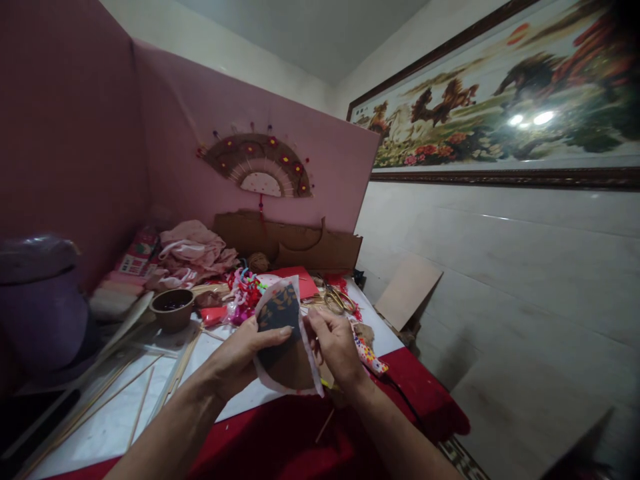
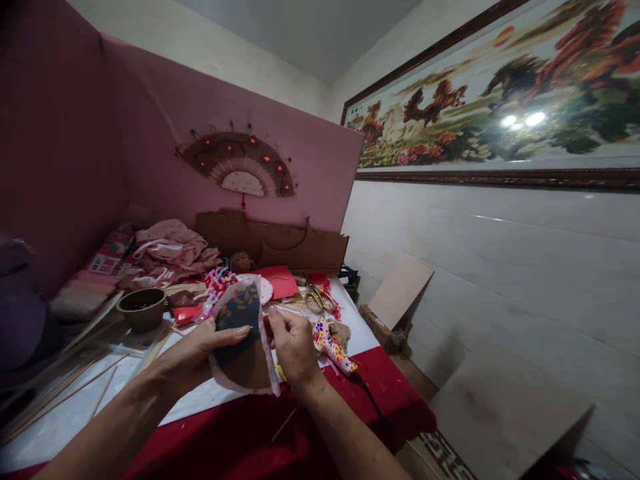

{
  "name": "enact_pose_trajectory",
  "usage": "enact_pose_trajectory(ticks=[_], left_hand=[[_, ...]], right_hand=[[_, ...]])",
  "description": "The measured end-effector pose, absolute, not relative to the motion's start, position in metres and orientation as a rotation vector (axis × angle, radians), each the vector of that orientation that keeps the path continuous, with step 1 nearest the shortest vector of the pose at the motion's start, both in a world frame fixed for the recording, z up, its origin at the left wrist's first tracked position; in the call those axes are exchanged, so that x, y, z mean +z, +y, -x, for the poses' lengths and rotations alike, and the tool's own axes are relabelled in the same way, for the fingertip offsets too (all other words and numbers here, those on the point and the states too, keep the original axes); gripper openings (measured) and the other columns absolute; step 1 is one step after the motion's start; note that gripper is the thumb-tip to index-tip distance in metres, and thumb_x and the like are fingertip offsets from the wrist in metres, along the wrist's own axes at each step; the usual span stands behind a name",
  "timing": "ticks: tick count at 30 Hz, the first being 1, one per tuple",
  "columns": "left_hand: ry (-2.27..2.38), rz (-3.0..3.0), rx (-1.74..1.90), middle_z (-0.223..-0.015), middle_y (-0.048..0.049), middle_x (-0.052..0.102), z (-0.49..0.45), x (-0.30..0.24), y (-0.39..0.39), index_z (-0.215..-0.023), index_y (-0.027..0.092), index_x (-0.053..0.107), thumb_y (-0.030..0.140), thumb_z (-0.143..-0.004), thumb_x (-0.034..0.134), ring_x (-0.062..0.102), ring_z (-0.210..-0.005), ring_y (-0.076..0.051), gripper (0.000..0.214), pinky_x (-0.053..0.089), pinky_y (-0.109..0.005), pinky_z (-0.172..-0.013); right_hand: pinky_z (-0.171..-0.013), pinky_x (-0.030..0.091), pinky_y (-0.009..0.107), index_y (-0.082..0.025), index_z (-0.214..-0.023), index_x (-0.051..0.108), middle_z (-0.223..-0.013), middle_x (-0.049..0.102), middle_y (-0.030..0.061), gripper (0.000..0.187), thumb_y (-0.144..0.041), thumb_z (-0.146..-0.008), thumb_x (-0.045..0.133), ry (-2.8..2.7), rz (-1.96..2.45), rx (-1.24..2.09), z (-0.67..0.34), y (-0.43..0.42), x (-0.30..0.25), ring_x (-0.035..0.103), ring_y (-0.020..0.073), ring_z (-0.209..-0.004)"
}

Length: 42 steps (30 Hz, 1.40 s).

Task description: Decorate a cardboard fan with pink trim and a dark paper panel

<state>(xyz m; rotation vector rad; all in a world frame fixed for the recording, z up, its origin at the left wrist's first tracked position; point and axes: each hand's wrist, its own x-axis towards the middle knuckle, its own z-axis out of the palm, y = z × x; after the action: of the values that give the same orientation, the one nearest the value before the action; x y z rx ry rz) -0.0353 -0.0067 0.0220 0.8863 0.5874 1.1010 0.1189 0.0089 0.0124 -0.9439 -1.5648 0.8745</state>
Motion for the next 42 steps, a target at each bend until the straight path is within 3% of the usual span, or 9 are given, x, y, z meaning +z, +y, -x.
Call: enact_pose_trajectory(ticks=[7, 12, 19, 24, 29, 33, 38, 42], left_hand=[[0.576, -0.925, 1.073, -0.085, -0.0102, 0.072, 0.034, 0.020, -0.009, -0.090, 0.014, 0.070, 0.015, -0.065, 0.074, 0.065, -0.075, -0.019, 0.026, 0.047, -0.029, -0.077], [0.538, -0.970, 1.066, -0.090, -0.0103, 0.071, 0.036, 0.018, -0.008, -0.092, 0.015, 0.069, 0.014, -0.068, 0.071, 0.064, -0.078, -0.019, 0.024, 0.045, -0.031, -0.080], [0.534, -0.979, 1.075, -0.089, -0.0080, 0.070, 0.036, 0.017, -0.007, -0.088, 0.017, 0.069, 0.012, -0.068, 0.070, 0.062, -0.076, -0.017, 0.020, 0.045, -0.030, -0.080], [0.588, -0.948, 1.060, -0.083, -0.0081, 0.070, 0.035, 0.017, -0.008, -0.087, 0.014, 0.068, 0.013, -0.066, 0.072, 0.062, -0.074, -0.017, 0.021, 0.046, -0.028, -0.077], [0.611, -0.977, 1.106, -0.084, -0.0087, 0.070, 0.031, 0.015, -0.008, -0.091, 0.013, 0.066, 0.013, -0.065, 0.072, 0.062, -0.073, -0.017, 0.026, 0.046, -0.030, -0.076], [0.648, -0.977, 1.114, -0.087, -0.0090, 0.070, 0.028, 0.017, -0.008, -0.094, 0.014, 0.065, 0.012, -0.065, 0.072, 0.063, -0.076, -0.018, 0.030, 0.045, -0.029, -0.076], [0.605, -0.955, 1.096, -0.088, -0.0100, 0.070, 0.029, 0.017, -0.007, -0.096, 0.013, 0.065, 0.015, -0.069, 0.070, 0.063, -0.076, -0.018, 0.028, 0.046, -0.031, -0.078], [0.618, -0.940, 1.129, -0.085, -0.0089, 0.070, 0.029, 0.016, -0.007, -0.092, 0.013, 0.065, 0.014, -0.066, 0.072, 0.063, -0.074, -0.017, 0.027, 0.046, -0.028, -0.075]], right_hand=[[-0.036, 0.018, 0.021, -0.019, -0.056, 0.045, -0.047, 0.039, -0.0063, 0.035, -0.046, -0.075, 0.058, -1.242, 0.790, 1.460, -0.112, 0.013, 0.011, 0.031, 0.0070, -0.038], [-0.034, 0.016, 0.020, -0.019, -0.055, 0.045, -0.044, 0.038, -0.0070, 0.034, -0.044, -0.072, 0.061, -1.201, 0.792, 1.512, -0.113, 0.013, 0.009, 0.028, 0.0061, -0.036], [-0.042, 0.025, 0.021, -0.017, -0.053, 0.045, -0.048, 0.037, -0.0049, 0.045, -0.051, -0.081, 0.051, -1.430, 0.822, 1.155, -0.114, 0.020, -0.003, 0.031, 0.0075, -0.044], [-0.049, 0.029, 0.022, -0.017, -0.054, 0.045, -0.053, 0.038, -0.0033, 0.044, -0.047, -0.087, 0.044, -1.560, 0.857, 0.872, -0.114, 0.017, -0.003, 0.034, 0.0094, -0.053], [-0.051, 0.025, 0.024, -0.018, -0.052, 0.039, -0.053, 0.034, -0.0040, 0.042, -0.034, -0.091, 0.041, -1.708, 0.944, 0.307, -0.113, 0.014, -0.001, 0.031, 0.0096, -0.052], [-0.054, 0.025, 0.026, -0.018, -0.053, 0.039, -0.055, 0.040, -0.0022, 0.039, -0.028, -0.091, 0.039, -1.734, 0.938, 0.074, -0.111, 0.015, -0.002, 0.035, 0.0104, -0.053], [-0.051, 0.029, 0.023, -0.017, -0.060, 0.046, -0.056, 0.041, -0.0023, 0.040, -0.040, -0.092, 0.036, -1.638, 0.902, 0.618, -0.113, 0.015, -0.005, 0.037, 0.0110, -0.055], [-0.053, 0.035, 0.022, -0.017, -0.065, 0.051, -0.059, 0.045, -0.0026, 0.035, -0.045, -0.085, 0.048, -1.557, 0.772, 0.987, -0.115, 0.013, -0.005, 0.040, 0.0107, -0.056]])
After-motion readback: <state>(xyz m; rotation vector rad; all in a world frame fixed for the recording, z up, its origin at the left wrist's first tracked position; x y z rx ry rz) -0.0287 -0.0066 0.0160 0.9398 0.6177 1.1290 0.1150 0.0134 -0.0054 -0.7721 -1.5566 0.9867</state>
